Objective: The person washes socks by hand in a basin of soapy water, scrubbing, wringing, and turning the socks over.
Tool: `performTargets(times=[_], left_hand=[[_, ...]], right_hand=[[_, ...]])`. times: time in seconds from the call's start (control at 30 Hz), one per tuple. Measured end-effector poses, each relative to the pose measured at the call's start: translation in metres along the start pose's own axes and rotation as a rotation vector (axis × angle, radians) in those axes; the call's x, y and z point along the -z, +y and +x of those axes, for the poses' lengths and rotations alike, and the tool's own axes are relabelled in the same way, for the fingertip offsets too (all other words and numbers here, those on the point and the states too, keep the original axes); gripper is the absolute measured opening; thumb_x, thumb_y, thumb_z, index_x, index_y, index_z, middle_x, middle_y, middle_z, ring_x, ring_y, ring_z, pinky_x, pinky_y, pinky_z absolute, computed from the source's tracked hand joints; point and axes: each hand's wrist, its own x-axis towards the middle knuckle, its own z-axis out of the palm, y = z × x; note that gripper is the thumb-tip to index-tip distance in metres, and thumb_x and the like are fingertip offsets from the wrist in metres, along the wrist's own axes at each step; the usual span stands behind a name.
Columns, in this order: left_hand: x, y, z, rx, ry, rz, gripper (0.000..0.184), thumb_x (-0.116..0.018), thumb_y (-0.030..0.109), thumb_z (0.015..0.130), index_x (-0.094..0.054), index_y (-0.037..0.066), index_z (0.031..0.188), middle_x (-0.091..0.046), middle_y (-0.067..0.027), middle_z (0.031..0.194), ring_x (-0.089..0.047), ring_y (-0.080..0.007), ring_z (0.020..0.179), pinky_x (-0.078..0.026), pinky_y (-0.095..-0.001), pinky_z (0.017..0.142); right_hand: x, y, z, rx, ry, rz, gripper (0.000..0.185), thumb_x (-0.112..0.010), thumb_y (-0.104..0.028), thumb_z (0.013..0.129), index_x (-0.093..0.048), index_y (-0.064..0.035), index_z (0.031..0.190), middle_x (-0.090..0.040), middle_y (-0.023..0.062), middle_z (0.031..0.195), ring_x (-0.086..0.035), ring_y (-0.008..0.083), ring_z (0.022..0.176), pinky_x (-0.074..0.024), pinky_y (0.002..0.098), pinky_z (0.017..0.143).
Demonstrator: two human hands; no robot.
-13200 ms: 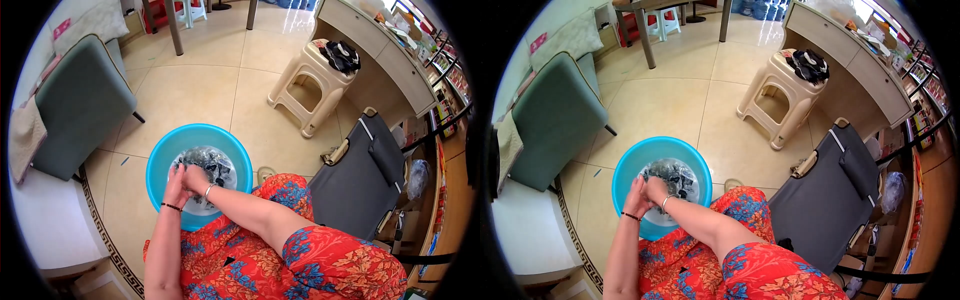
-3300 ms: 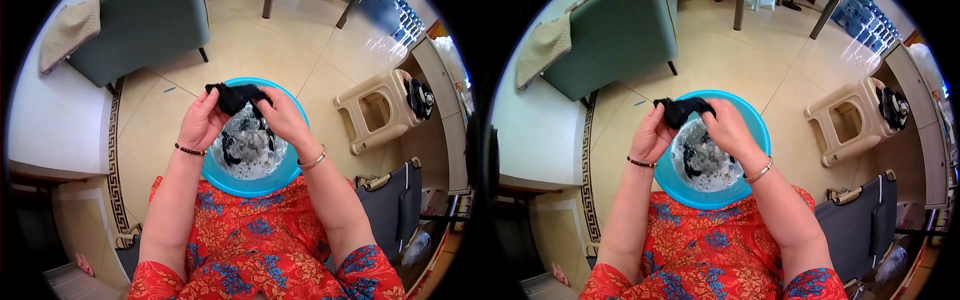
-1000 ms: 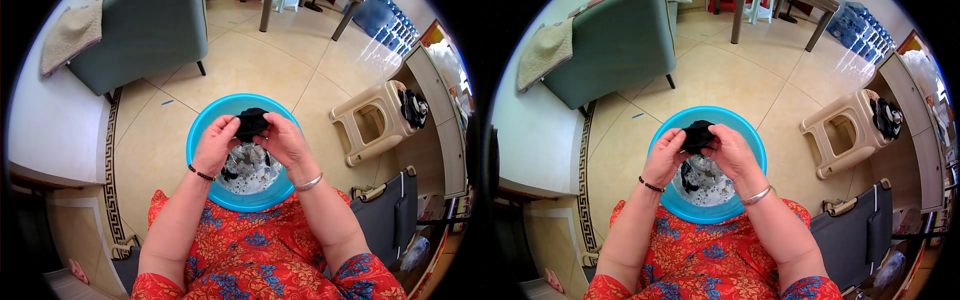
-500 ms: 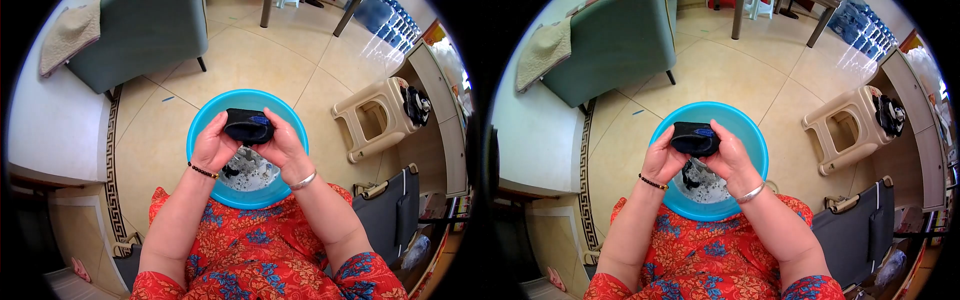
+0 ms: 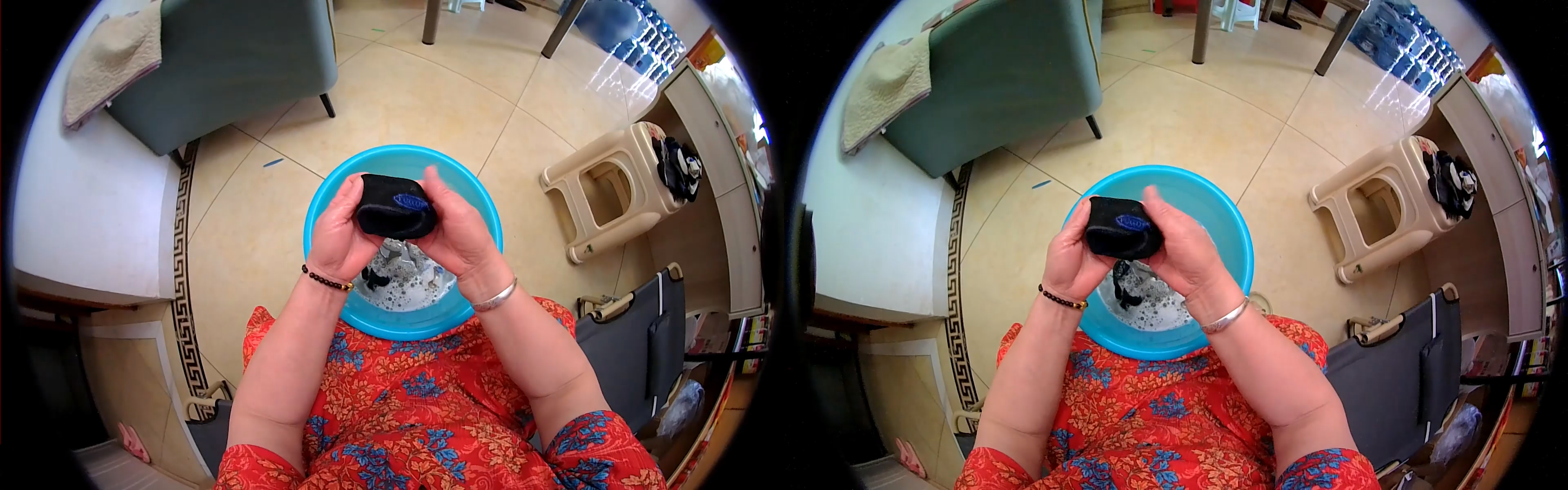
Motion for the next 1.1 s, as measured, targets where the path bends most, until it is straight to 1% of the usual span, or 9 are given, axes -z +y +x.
performTargets(times=[0.03,0.13,0.23,0.37,0.43,0.57,0.7,0.77,1.1], left_hand=[[0.0,0.001,0.0,-0.005,-0.014,0.011,0.021,-0.037,0.023,0.098,-0.049,0.008,0.107,-0.057,-0.0061,0.107,-0.056,-0.0177,0.1,-0.045,-0.0347,0.09],[0.015,0.002,0.005,-0.012,-0.1,0.001,0.022,-0.036,0.024,0.098,-0.049,0.008,0.107,-0.057,-0.0053,0.105,-0.057,-0.0171,0.099,-0.045,-0.0343,0.09],[-0.005,0.005,-0.001,0.076,-0.011,-0.04,0.014,-0.044,0.016,0.094,-0.049,0.007,0.104,-0.057,-0.006,0.099,-0.057,-0.016,0.092,-0.047,-0.0314,0.083],[-0.014,0.0,-0.004,0.017,0.065,0.213,0.017,-0.052,0.003,0.085,-0.048,0.005,0.102,-0.058,-0.0064,0.093,-0.057,-0.0142,0.085,-0.048,-0.0266,0.074],[-0.001,-0.007,0.001,-0.057,0.159,0.832,0.028,-0.054,-0.006,0.077,-0.048,0.004,0.102,-0.059,-0.0063,0.087,-0.057,-0.0127,0.083,-0.047,-0.024,0.069],[0.01,-0.023,0.013,-0.198,0.347,1.144,0.026,-0.05,-0.006,0.077,-0.053,0.003,0.101,-0.06,-0.0079,0.088,-0.057,-0.0126,0.082,-0.047,-0.0246,0.07],[0.019,-0.019,0.02,0.019,0.347,0.525,0.023,-0.044,-0.003,0.081,-0.056,0.0,0.101,-0.06,-0.0095,0.094,-0.059,-0.016,0.085,-0.05,-0.028,0.075],[0.014,-0.014,0.016,0.012,0.348,0.505,0.022,-0.042,0.001,0.084,-0.056,-0.001,0.1,-0.06,-0.01,0.096,-0.06,-0.0175,0.086,-0.05,-0.03,0.077],[0.009,-0.007,0.008,0.28,0.15,0.063,0.027,-0.038,0.013,0.09,-0.057,-0.003,0.101,-0.062,-0.0126,0.1,-0.061,-0.0213,0.09,-0.05,-0.0359,0.084]], right_hand=[[0.001,0.0,0.0,-0.001,0.002,0.001,0.032,-0.049,-0.034,0.093,-0.057,-0.0035,0.098,-0.061,0.007,0.089,-0.059,0.0145,0.079,-0.0494,0.0284,0.072],[0.01,0.004,0.001,0.316,0.005,-0.959,0.024,-0.055,-0.013,0.081,-0.055,0.003,0.099,-0.06,0.0084,0.088,-0.056,0.0153,0.075,-0.0459,0.0264,0.068],[0.013,0.001,0.002,0.248,0.174,-1.204,0.022,-0.053,-0.011,0.081,-0.056,0.0036,0.098,-0.061,0.0081,0.085,-0.057,0.0159,0.072,-0.0465,0.0292,0.064],[0.036,0.006,0.018,0.363,0.215,-1.112,0.019,-0.052,-0.01,0.083,-0.057,0.002,0.096,-0.06,0.0075,0.082,-0.058,0.0164,0.069,-0.0472,0.0296,0.061],[0.026,0.003,0.014,0.16,0.238,-0.495,0.018,-0.05,-0.008,0.084,-0.057,0.0014,0.097,-0.06,0.0078,0.084,-0.058,0.0173,0.072,-0.0482,0.0285,0.061],[0.034,0.007,0.012,-0.035,0.152,-0.161,0.011,-0.051,-0.009,0.085,-0.057,-0.0016,0.092,-0.057,0.007,0.087,-0.058,0.0173,0.076,-0.0498,0.0307,0.061],[0.027,0.006,0.011,-0.104,0.188,-0.137,0.009,-0.053,-0.012,0.085,-0.056,-0.0043,0.089,-0.056,0.0059,0.085,-0.058,0.0177,0.074,-0.0504,0.0337,0.062],[0.035,0.003,0.011,-0.135,0.108,-0.215,0.02,-0.054,-0.017,0.088,-0.057,-0.0047,0.103,-0.059,0.0074,0.1,-0.059,0.0194,0.089,-0.0514,0.0387,0.074],[0.032,0.004,0.009,-0.198,0.096,-0.213,0.025,-0.051,-0.024,0.091,-0.059,-0.0056,0.105,-0.062,0.0075,0.101,-0.062,0.021,0.091,-0.0528,0.0397,0.077]])
